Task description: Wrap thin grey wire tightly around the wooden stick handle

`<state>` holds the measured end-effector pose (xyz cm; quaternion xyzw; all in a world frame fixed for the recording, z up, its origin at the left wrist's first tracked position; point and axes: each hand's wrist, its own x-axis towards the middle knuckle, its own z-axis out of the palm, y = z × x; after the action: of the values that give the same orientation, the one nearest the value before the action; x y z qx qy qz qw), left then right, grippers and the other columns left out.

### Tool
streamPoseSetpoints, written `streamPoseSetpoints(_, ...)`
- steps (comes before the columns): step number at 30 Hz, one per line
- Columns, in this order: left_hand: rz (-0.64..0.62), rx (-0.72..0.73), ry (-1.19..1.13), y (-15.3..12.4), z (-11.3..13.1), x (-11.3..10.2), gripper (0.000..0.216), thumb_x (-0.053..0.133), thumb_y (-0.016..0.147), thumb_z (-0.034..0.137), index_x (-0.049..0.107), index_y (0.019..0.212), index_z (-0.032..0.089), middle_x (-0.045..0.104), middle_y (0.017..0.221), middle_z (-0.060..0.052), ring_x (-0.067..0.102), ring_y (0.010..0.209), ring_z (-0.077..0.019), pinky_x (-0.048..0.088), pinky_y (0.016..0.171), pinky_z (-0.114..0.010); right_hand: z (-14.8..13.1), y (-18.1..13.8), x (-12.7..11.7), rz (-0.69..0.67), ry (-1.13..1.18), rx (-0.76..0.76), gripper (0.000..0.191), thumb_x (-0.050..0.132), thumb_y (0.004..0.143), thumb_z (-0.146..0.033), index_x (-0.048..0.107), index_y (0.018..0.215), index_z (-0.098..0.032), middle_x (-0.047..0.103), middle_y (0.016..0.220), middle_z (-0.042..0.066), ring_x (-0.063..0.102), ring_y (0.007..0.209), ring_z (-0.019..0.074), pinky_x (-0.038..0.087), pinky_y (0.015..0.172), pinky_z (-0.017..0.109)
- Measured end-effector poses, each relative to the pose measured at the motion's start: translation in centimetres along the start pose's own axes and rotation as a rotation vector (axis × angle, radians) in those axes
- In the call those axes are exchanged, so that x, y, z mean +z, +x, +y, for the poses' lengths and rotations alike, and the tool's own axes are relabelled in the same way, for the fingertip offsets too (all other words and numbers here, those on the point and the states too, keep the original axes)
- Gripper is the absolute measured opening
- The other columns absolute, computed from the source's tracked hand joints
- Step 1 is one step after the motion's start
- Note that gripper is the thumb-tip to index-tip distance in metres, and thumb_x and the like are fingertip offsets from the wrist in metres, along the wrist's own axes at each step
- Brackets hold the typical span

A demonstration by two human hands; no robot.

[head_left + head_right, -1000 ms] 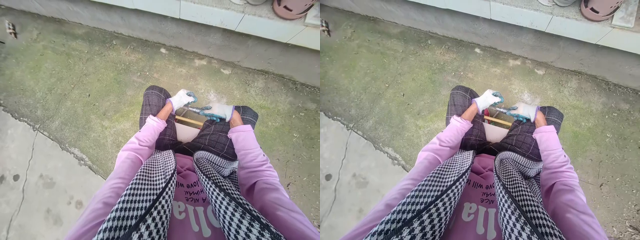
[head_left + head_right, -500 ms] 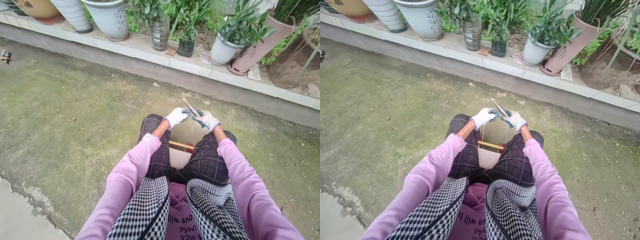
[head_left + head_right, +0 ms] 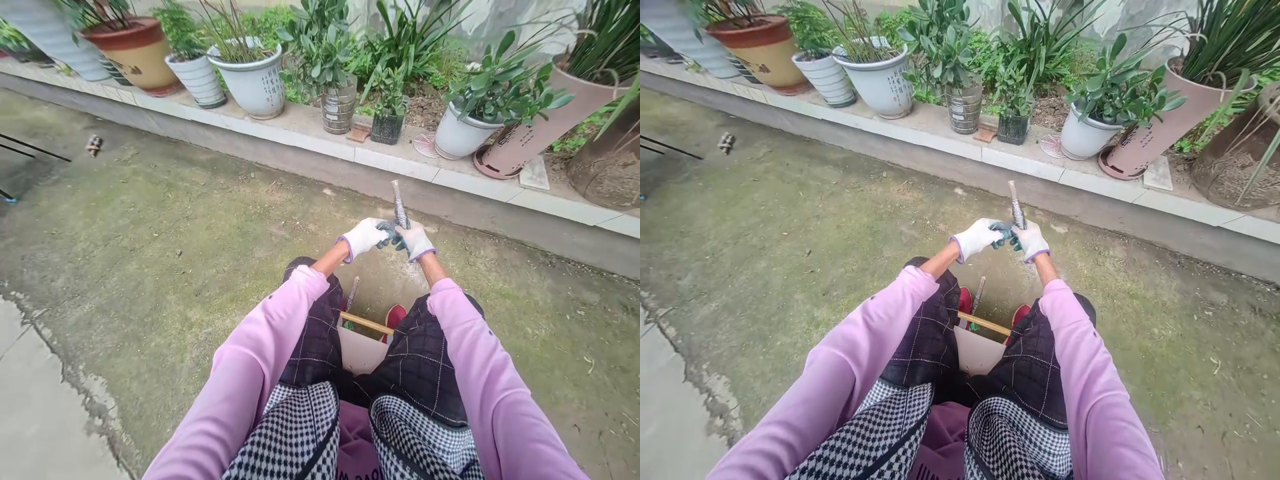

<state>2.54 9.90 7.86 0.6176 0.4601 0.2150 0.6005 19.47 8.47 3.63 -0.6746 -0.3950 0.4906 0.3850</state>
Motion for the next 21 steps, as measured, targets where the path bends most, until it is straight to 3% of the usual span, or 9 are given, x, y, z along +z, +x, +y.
streamPoseSetpoints(6,0.024,-0.108,-0.050,-0.4,-0.1,-1.4,0.014,0.067,0.093,0.003,0.073,0.085,0.013,0.063,0.063,0.004,0.056,0.055,-0.0076,0.047,0.058,-0.019,-1.2,0.8,-1.4,0.046,0.198,-0.006,0.042,0.088,0.088,-0.050,0.054,0.096,-0.025,0.056,0.059,-0.008,0.053,0.047,0.0106,0.046,0.045,0.019)
streamPoseSetpoints(10,0.074,-0.162,-0.048,1.1,-0.7,-1.3,0.017,0.064,0.095,0.003,0.068,0.083,0.015,0.059,0.062,0.005,0.054,0.056,-0.0085,0.049,0.062,-0.022,-1.3,0.1,-3.1,0.006,0.238,0.002,0.045,0.091,0.086,-0.052,0.057,0.093,-0.024,0.058,0.063,-0.006,0.051,0.049,0.0098,0.045,0.045,0.020)
streamPoseSetpoints(13,0.068,-0.147,0.001,3.3,-1.6,-1.2,0.020,0.065,0.092,0.004,0.066,0.077,0.017,0.057,0.061,0.005,0.052,0.057,-0.0096,0.045,0.063,-0.023,-0.8,-0.7,-3.8,-0.218,0.166,-0.021,0.049,0.097,0.077,-0.052,0.058,0.087,-0.023,0.059,0.064,-0.004,0.052,0.052,0.0108,0.048,0.047,0.023)
streamPoseSetpoints(17,0.081,0.049,0.349,6.1,-2.2,-2.0,0.027,0.068,0.085,0.004,0.064,0.064,0.020,0.056,0.060,0.002,0.050,0.066,-0.0142,0.044,0.072,-0.027,-0.3,-1.7,-3.4,-0.650,-0.129,0.043,0.044,0.098,0.070,-0.047,0.062,0.078,-0.023,0.060,0.062,-0.001,0.053,0.052,0.0123,0.049,0.046,0.026)
streamPoseSetpoints(21,0.084,0.102,0.411,7.1,-1.2,-3.2,0.023,0.068,0.085,0.003,0.068,0.069,0.019,0.059,0.064,0.001,0.054,0.072,-0.0154,0.042,0.076,-0.028,-0.1,-2.3,-3.1,-0.723,-0.358,0.073,0.028,0.089,0.074,-0.041,0.068,0.081,-0.023,0.065,0.066,0.002,0.056,0.055,0.0146,0.040,0.044,0.025)
